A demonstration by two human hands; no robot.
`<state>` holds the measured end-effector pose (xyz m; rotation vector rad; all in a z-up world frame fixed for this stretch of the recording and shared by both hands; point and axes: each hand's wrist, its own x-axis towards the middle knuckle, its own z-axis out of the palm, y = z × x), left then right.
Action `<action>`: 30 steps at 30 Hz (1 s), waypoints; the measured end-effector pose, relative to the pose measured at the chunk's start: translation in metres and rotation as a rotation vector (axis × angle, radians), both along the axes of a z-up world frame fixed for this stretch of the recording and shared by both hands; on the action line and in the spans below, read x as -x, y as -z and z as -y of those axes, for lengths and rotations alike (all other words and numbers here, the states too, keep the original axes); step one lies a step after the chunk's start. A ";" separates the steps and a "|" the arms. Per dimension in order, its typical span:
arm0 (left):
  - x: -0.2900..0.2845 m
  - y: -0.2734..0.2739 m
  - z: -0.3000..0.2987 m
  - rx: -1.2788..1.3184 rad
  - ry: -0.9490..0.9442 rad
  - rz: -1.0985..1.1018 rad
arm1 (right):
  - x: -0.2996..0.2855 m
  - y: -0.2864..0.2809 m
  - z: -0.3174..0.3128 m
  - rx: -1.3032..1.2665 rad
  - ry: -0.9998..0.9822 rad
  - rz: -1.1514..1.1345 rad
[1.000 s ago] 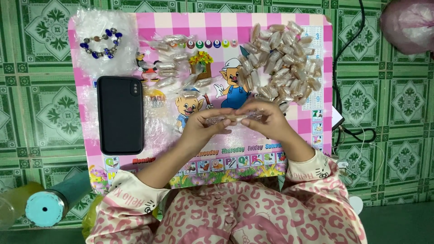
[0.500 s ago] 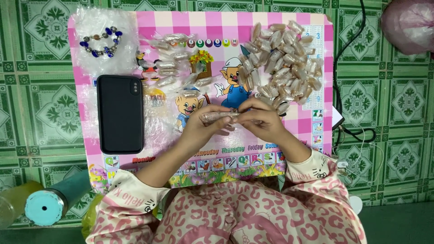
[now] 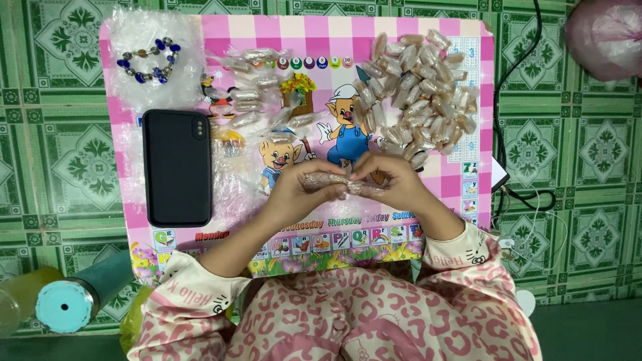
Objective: Packing small plastic packets into a larger clear bag on a table
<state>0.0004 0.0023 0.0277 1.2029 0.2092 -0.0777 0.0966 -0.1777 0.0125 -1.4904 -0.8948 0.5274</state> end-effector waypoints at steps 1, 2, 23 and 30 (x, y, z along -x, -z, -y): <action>0.000 0.000 0.001 0.000 0.000 -0.001 | -0.002 0.001 -0.001 0.000 0.000 -0.001; -0.001 -0.001 0.001 -0.013 -0.007 -0.012 | -0.004 0.003 -0.003 -0.033 -0.021 0.000; -0.002 -0.004 0.006 -0.067 0.018 -0.141 | 0.000 0.003 -0.007 -0.127 -0.024 0.010; -0.002 0.003 0.007 -0.117 -0.020 -0.115 | -0.002 0.004 -0.013 -0.271 -0.014 0.003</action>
